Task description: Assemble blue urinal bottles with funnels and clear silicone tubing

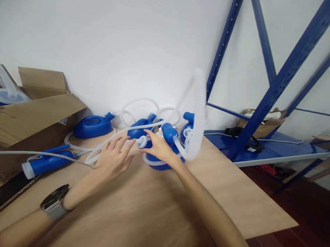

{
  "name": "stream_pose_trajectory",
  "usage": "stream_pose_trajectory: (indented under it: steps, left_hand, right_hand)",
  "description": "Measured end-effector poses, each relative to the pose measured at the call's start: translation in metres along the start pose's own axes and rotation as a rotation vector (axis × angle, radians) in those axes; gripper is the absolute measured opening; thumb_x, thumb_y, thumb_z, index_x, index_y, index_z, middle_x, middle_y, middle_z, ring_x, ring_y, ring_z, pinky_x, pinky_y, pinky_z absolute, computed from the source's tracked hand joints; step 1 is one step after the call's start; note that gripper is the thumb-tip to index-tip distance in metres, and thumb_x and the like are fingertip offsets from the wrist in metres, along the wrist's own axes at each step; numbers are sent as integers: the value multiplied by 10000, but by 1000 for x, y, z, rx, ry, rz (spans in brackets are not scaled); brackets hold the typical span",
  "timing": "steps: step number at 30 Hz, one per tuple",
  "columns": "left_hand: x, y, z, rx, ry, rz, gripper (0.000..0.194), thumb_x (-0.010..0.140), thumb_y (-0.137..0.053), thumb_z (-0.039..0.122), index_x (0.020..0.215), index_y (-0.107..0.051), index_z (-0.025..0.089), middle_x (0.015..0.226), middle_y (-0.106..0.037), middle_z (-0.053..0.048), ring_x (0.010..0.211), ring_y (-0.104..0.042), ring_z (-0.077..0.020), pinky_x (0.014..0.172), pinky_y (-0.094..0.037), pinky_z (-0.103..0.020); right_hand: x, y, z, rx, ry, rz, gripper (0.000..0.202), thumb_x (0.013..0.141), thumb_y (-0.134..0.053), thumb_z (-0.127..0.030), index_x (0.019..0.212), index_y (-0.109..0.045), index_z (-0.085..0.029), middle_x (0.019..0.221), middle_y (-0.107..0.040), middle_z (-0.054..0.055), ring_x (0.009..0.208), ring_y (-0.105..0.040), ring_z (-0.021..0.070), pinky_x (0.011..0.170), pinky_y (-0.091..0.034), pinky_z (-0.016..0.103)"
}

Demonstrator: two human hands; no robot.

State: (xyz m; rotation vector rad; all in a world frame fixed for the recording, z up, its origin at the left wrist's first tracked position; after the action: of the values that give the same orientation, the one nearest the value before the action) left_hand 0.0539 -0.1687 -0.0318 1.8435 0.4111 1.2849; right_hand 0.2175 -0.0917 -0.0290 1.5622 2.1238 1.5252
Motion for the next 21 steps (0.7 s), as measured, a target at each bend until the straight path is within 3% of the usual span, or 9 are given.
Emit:
stream_pose_trajectory:
  steps: [4, 9, 13, 17, 19, 21]
  left_hand:
    - [30, -14, 5, 128, -155, -170, 617, 982, -524, 183, 1581, -376, 176, 1469, -573, -218, 1288, -582, -369, 1032, -464, -524]
    - [51, -27, 4, 42, -111, -306, 623, 939, -695, 385, 1479, -466, 176, 1189, -702, -155, 988, -715, -305, 712, -511, -339]
    - [56, -29, 5, 24, -71, -300, 573, 928, -715, 413, 1405, -500, 181, 1157, -707, -130, 910, -732, -293, 641, -484, -326]
    - [57, -22, 1, 13, -4, -265, 539, 944, -696, 430, 1378, -499, 180, 1235, -688, -135, 921, -732, -285, 620, -464, -320]
    - [58, -16, -4, -11, 68, -222, 538, 945, -682, 482, 1357, -505, 185, 1227, -697, -136, 941, -731, -292, 636, -460, -320]
    - [59, -11, -11, -45, 137, -158, 542, 949, -654, 543, 1332, -511, 187, 1207, -709, -138, 956, -730, -306, 654, -460, -324]
  right_hand:
    - [6, 2, 11, 94, -9, -161, 988, 736, -870, -316, 1590, -380, -231, 1431, -618, 165, 1272, -624, 334, 1075, -506, 511]
    - [0, 1, 24, 230, 12, -289, 1188, 736, -868, -320, 1670, -136, -270, 1622, -424, 153, 1448, -481, 321, 1161, -446, 478]
    - [-4, 6, 16, 130, 70, -373, 1291, 727, -871, -314, 1672, 8, -279, 1723, -213, 133, 1566, -286, 313, 1264, -277, 469]
    - [-14, 24, -3, 3, 40, -429, 1229, 755, -849, -382, 1671, -33, -325, 1752, -77, 89, 1605, -145, 331, 1278, -230, 480]
    - [-23, 38, -14, -63, -44, -467, 1113, 804, -800, -470, 1659, -91, -399, 1760, 17, 30, 1601, -149, 358, 1260, -275, 503]
    - [-33, 53, -24, -115, -108, -520, 964, 849, -747, -497, 1635, -190, -455, 1759, -14, -13, 1560, -291, 360, 1224, -351, 493]
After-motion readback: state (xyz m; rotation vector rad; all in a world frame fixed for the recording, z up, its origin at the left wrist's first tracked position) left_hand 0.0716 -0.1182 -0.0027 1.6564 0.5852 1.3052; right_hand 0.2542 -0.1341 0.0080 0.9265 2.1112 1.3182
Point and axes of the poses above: each hand's wrist, its own x-axis towards the middle knuckle, its own y-axis out of the back of the hand, z = x × y, the point moved 6 cm from there along x, towards the middle knuckle
